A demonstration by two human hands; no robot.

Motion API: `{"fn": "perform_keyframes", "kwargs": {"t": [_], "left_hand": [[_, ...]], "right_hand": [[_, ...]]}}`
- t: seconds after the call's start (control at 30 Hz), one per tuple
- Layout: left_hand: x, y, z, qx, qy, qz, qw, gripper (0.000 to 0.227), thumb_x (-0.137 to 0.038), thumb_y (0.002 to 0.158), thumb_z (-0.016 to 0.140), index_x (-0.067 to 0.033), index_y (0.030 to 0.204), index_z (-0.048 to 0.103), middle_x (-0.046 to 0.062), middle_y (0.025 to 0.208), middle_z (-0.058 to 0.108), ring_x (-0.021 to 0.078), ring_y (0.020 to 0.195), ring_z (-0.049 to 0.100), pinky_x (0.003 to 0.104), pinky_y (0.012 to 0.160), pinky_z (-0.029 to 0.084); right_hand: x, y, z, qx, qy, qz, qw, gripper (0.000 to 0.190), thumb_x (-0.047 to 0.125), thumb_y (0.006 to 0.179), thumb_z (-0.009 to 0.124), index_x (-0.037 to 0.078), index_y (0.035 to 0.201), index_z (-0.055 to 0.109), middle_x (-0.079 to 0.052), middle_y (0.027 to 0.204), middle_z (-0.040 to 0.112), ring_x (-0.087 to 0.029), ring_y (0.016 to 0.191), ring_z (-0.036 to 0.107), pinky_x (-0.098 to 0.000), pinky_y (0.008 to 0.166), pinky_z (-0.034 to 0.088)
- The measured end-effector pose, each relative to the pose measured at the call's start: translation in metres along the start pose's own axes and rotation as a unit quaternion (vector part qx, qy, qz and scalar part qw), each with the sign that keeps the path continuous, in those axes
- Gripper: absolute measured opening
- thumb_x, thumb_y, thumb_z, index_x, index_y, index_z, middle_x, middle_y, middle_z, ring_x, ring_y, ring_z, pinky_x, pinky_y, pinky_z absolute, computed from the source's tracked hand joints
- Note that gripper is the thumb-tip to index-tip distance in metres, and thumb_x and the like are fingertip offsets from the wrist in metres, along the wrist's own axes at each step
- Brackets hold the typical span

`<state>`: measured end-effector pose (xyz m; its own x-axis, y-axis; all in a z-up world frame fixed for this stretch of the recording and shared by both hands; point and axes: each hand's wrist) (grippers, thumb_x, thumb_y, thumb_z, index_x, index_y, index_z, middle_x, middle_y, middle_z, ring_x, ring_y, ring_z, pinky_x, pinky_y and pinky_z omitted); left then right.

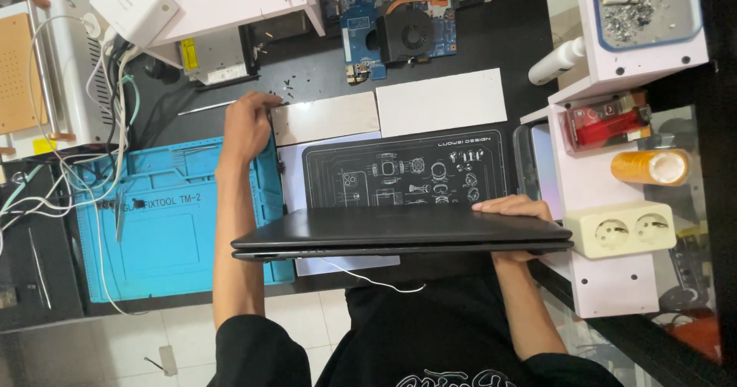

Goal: The person assembles a laptop by first snapping the bottom cover onto the chassis and then installing the motherboard. They connect internal cables and place the motherboard into the laptop body, aligning it with the cooling fan and other components.

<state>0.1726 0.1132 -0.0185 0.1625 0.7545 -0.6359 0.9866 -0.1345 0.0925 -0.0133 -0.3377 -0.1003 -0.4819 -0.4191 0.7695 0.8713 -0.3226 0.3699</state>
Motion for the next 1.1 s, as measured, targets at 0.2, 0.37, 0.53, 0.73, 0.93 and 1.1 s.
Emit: {"fn": "perform_keyframes", "kwargs": {"t": [0.2, 0.37, 0.53, 0.73, 0.93, 1.1], "left_hand": [[-0.001, -0.009, 0.002, -0.031, -0.017, -0.013, 0.999, 0.033, 0.008, 0.092, 0.045, 0.0026, 0.106, 0.075, 0.022, 0.106, 0.073, 0.0381, 0.101, 0.071, 0.041, 0.091, 0.054], [0.002, -0.009, 0.001, -0.039, -0.004, -0.011, 0.999, 0.029, 0.006, 0.094, 0.047, 0.0031, 0.106, 0.074, 0.022, 0.106, 0.073, 0.0389, 0.101, 0.070, 0.042, 0.091, 0.053], [0.000, -0.014, -0.002, -0.036, -0.007, -0.007, 0.999, 0.029, 0.006, 0.095, 0.048, 0.0022, 0.106, 0.075, 0.022, 0.108, 0.074, 0.0384, 0.102, 0.070, 0.042, 0.092, 0.053], [-0.001, -0.014, -0.005, -0.019, -0.052, -0.040, 0.998, 0.031, 0.005, 0.096, 0.046, 0.0019, 0.110, 0.073, 0.021, 0.109, 0.074, 0.0343, 0.106, 0.072, 0.039, 0.094, 0.053], [-0.001, -0.008, -0.004, -0.028, -0.067, -0.055, 0.996, 0.030, 0.003, 0.096, 0.047, 0.0015, 0.109, 0.073, 0.020, 0.106, 0.075, 0.0346, 0.103, 0.073, 0.040, 0.093, 0.054], [-0.039, 0.013, 0.004, 0.006, 0.034, 0.056, 0.998, 0.025, 0.000, 0.091, 0.059, -0.0016, 0.110, 0.075, 0.021, 0.109, 0.069, 0.0380, 0.102, 0.066, 0.045, 0.092, 0.051]], "right_hand": [[-0.008, -0.002, -0.010, 0.023, 0.062, -0.010, 0.998, 0.079, 0.077, 0.096, 0.041, -0.001, 0.100, 0.053, -0.022, 0.080, 0.060, -0.038, 0.071, 0.068, -0.0560, 0.067, 0.063], [-0.001, 0.000, -0.001, 0.002, -0.006, -0.004, 1.000, 0.078, 0.075, 0.101, 0.037, -0.002, 0.097, 0.052, -0.023, 0.081, 0.060, -0.038, 0.068, 0.067, -0.0554, 0.062, 0.062], [-0.004, 0.000, -0.005, 0.038, 0.022, -0.033, 0.998, 0.081, 0.079, 0.095, 0.039, -0.001, 0.100, 0.052, -0.023, 0.084, 0.059, -0.037, 0.069, 0.067, -0.0547, 0.065, 0.062], [0.001, 0.001, 0.002, 0.013, 0.003, -0.011, 1.000, 0.087, 0.085, 0.090, 0.042, -0.001, 0.099, 0.053, -0.021, 0.083, 0.060, -0.036, 0.068, 0.067, -0.0541, 0.064, 0.062], [0.002, 0.003, 0.006, 0.014, -0.025, -0.020, 0.999, 0.081, 0.079, 0.094, 0.042, -0.001, 0.099, 0.051, -0.022, 0.081, 0.060, -0.038, 0.073, 0.067, -0.0548, 0.065, 0.062], [0.015, 0.007, 0.021, 0.004, 0.040, 0.003, 0.999, 0.070, 0.066, 0.104, 0.044, -0.002, 0.098, 0.056, -0.020, 0.083, 0.062, -0.037, 0.077, 0.069, -0.0533, 0.070, 0.064]]}}
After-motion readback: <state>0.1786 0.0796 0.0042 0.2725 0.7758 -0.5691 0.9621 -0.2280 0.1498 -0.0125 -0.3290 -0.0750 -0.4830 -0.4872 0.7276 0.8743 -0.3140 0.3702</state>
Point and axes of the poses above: each hand's wrist, its own y-axis towards the middle knuckle, its own z-axis out of the palm, x = y × z
